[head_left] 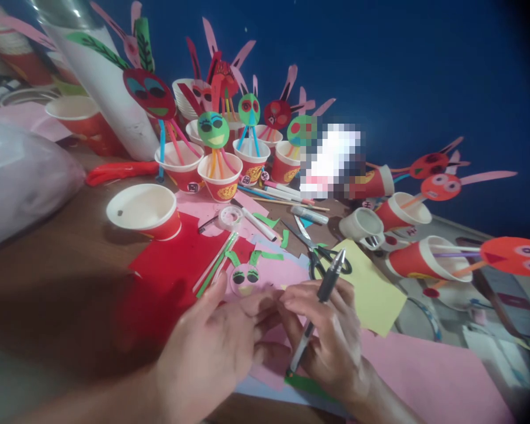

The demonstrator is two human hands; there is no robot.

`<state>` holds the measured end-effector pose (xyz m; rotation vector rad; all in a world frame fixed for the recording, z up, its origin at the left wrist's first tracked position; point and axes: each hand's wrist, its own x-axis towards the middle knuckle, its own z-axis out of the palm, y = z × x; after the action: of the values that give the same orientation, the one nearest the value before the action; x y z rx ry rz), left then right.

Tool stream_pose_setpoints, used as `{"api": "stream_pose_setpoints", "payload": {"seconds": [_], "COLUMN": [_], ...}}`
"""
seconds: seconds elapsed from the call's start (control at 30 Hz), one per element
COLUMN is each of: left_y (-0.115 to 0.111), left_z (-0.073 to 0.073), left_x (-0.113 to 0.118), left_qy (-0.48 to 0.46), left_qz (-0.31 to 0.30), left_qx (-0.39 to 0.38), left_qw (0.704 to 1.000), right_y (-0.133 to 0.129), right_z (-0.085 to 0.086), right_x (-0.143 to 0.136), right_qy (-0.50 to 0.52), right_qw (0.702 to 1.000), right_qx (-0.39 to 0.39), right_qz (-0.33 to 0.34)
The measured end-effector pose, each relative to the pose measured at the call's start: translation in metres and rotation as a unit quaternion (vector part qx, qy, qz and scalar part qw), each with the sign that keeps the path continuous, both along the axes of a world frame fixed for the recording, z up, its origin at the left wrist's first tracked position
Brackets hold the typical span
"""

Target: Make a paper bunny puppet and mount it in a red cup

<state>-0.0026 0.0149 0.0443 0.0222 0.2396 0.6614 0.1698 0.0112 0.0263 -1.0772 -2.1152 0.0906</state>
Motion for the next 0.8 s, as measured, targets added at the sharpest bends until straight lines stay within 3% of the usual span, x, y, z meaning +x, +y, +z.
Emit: {"api": "stream_pose_setpoints", "payload": {"seconds": [0.17, 0.37, 0.5, 0.57, 0.67, 0.8], "left_y": [-0.002, -0.006, -0.007, -0.006, -0.002, 0.007], "left_z": [-0.004, -0.01, -0.005, 0.0, 0.009, 0.019], "left_x": [-0.004, -0.008, -0.015, -0.021, -0.027, -0.03], "left_qy": [0.045, 0.059, 0.101, 0.134, 0.217, 0.311], "left_qz": [-0.029, -0.05, -0.068, -0.121, -0.238, -0.261], "left_qx": [0.025, 0.044, 0.135, 0.209, 0.283, 0.397], "left_qw": [0.998, 0.996, 0.983, 0.961, 0.903, 0.823], "right_y": [-0.002, 0.002, 0.013, 0.022, 0.041, 0.067], "right_z": [0.001, 0.005, 0.01, 0.01, 0.006, -0.005], "right_x": [0.002, 0.01, 0.023, 0.032, 0.047, 0.063], "right_qy": [0.083, 0.18, 0.179, 0.136, -0.021, -0.16], "right_qw": [0.993, 0.959, 0.94, 0.948, 0.969, 0.964], "right_qx": [-0.076, -0.166, -0.178, -0.154, -0.085, -0.004], "right_qz": [-0.034, -0.141, -0.228, -0.245, -0.229, -0.213]}}
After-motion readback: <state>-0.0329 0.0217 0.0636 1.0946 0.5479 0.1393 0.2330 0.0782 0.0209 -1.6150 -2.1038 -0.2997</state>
